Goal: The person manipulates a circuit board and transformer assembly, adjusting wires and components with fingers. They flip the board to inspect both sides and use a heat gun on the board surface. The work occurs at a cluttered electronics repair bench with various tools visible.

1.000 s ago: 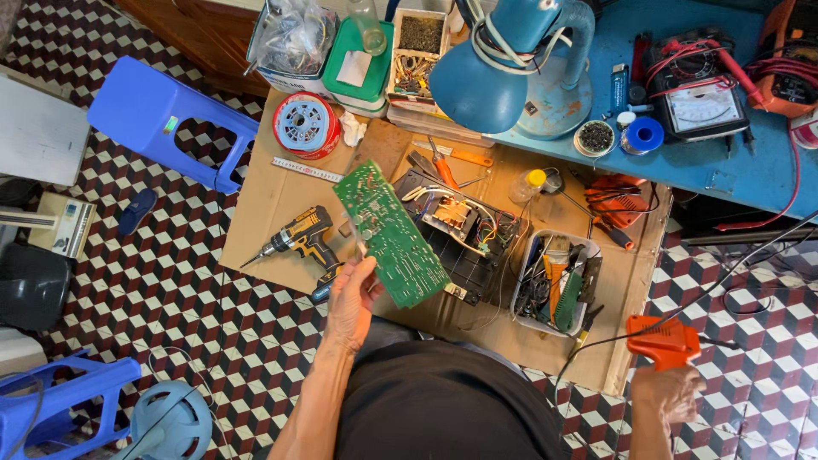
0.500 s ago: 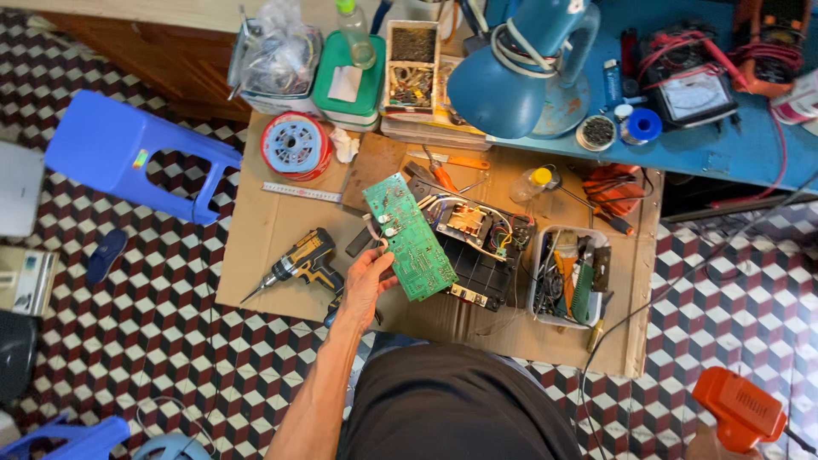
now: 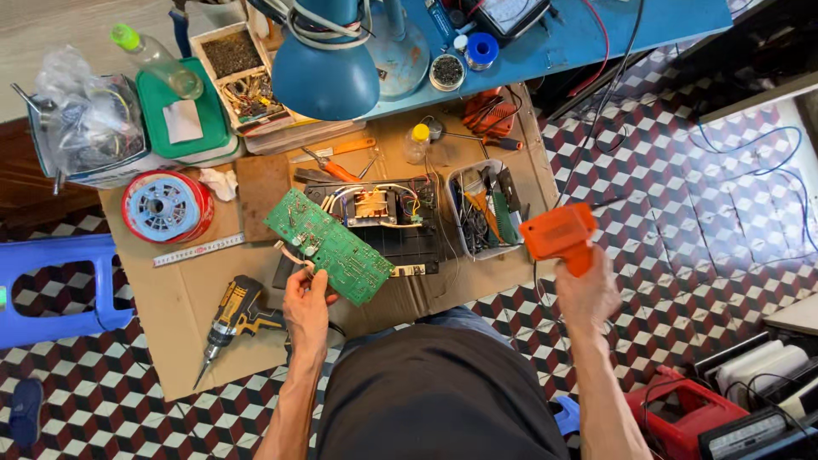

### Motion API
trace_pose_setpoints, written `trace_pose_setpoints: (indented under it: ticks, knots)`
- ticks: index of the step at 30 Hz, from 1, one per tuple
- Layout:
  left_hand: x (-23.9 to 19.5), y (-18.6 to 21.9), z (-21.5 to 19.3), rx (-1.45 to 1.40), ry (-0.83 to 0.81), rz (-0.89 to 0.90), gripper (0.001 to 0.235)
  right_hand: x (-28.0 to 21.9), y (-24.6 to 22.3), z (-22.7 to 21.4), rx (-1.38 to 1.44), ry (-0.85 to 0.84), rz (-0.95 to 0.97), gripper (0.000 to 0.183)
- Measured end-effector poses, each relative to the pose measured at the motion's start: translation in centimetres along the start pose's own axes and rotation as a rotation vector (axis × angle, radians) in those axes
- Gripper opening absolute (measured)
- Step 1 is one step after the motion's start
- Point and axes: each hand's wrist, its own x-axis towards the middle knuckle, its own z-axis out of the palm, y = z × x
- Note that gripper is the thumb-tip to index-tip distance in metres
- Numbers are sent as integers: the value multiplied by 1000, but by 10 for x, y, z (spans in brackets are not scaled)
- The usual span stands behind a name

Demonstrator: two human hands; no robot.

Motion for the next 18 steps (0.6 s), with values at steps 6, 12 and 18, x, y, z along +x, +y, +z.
trace_pose_setpoints:
  ticks: [6, 12, 18]
  knots:
    - [-7, 7, 7, -43, 46, 7, 39, 11, -7, 114, -43, -164, -59, 55]
    - [-8, 5, 15, -137, 94, 5, 37, 13, -10, 97, 90, -202, -151, 67]
    - [-8, -1, 20, -19, 183, 2, 35, 24, -70, 51, 373, -306, -367, 40]
